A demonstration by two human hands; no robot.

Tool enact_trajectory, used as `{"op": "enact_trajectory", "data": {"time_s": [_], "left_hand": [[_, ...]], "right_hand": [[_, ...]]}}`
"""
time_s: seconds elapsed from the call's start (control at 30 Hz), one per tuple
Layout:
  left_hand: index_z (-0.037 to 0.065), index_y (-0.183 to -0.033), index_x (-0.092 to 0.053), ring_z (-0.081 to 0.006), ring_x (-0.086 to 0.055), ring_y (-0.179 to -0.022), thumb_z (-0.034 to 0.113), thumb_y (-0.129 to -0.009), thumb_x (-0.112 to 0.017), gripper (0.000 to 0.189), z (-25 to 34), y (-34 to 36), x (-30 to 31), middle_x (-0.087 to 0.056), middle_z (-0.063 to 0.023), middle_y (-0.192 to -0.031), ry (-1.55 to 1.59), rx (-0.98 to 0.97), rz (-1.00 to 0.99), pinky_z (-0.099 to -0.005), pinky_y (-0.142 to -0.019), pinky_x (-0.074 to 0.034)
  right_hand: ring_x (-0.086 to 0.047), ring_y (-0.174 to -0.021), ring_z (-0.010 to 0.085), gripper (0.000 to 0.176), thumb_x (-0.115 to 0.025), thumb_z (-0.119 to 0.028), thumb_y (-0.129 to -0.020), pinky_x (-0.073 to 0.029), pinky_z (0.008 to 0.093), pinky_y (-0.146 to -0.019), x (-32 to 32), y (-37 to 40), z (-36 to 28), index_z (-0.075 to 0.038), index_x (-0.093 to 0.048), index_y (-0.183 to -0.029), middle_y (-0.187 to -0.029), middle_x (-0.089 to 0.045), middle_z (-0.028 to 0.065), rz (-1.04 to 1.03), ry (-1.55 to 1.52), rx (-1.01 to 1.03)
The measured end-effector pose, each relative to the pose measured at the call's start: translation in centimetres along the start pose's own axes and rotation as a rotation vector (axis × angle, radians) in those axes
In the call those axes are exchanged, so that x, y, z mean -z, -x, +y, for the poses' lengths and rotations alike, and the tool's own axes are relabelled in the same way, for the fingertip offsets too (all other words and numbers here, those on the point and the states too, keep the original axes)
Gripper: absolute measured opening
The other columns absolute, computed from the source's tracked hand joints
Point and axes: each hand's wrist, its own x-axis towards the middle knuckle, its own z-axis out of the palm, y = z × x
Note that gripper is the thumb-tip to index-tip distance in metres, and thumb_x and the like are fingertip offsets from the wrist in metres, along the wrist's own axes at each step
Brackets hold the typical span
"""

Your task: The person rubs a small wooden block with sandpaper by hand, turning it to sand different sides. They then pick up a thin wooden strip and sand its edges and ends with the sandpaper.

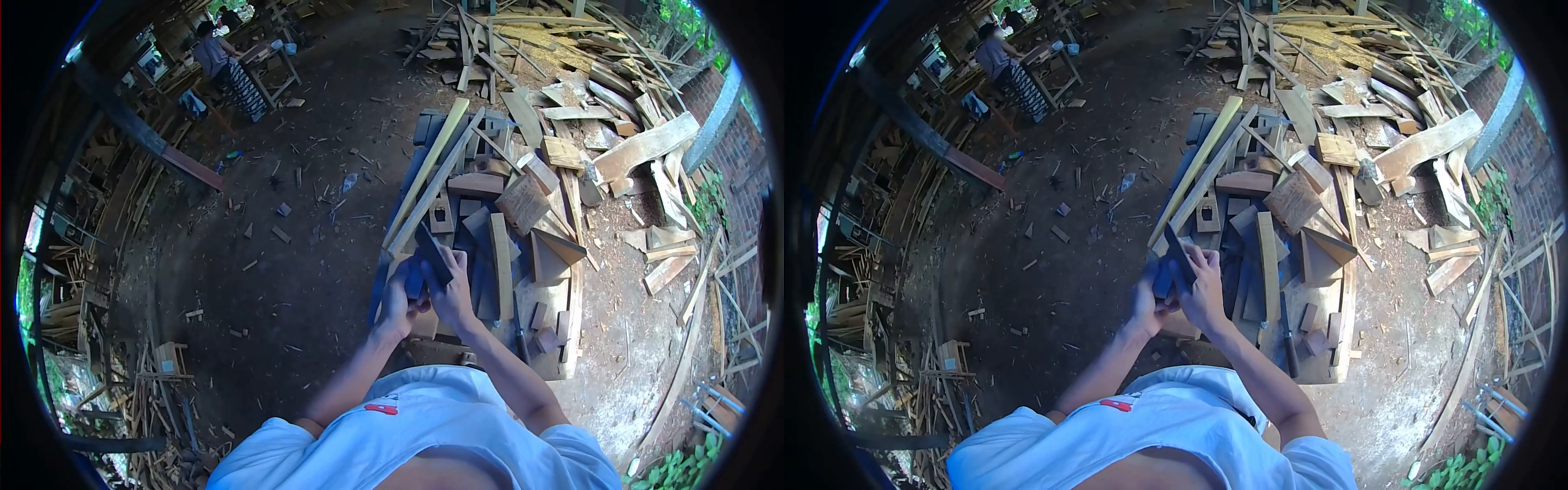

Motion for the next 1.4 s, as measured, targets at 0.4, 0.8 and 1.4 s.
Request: {"op": "enact_trajectory", "data": {"time_s": [0.4, 0.8, 1.4], "left_hand": [[0.014, -0.097, -0.056, -0.0064, -0.055, -0.060, 0.035, -0.097, -0.042, 0.025, 0.0, -1.1, 0.7, -0.054, 0.0047, -0.069, -0.056, -0.057, -0.062, -0.0256, -0.050, -0.043], [0.013, -0.096, -0.057, -0.0072, -0.058, -0.067, 0.026, -0.097, -0.041, 0.021, -1.3, -3.1, 1.8, -0.058, 0.0020, -0.081, 0.008, -0.232, -0.038, -0.0227, -0.055, -0.047], [0.011, -0.118, -0.052, -0.0041, -0.057, -0.065, 0.031, -0.099, -0.038, 0.030, 1.3, 0.5, -1.3, -0.058, 0.0029, -0.086, -0.120, -0.163, -0.117, -0.0183, -0.047, -0.043]], "right_hand": [[-0.043, -0.095, 0.0317, 0.030, -0.056, -0.012, -0.087, -0.040, 0.0376, -0.088, 0.2, 0.5, -0.9, -0.003, -0.058, -0.115, -0.111, -0.056, 0.0108, 0.000, -0.002, 0.099], [-0.043, -0.097, 0.0310, 0.032, -0.057, -0.015, -0.087, -0.040, 0.0381, -0.089, 0.5, 2.2, -3.3, -0.001, -0.058, -0.115, -0.111, -0.056, 0.0111, -0.073, 0.007, 0.173], [-0.043, -0.098, 0.0315, 0.034, -0.055, -0.012, -0.087, -0.042, 0.0359, -0.087, 0.7, 0.0, -1.4, -0.004, -0.057, -0.120, -0.116, -0.055, 0.0104, -0.001, -0.010, 0.068]]}}
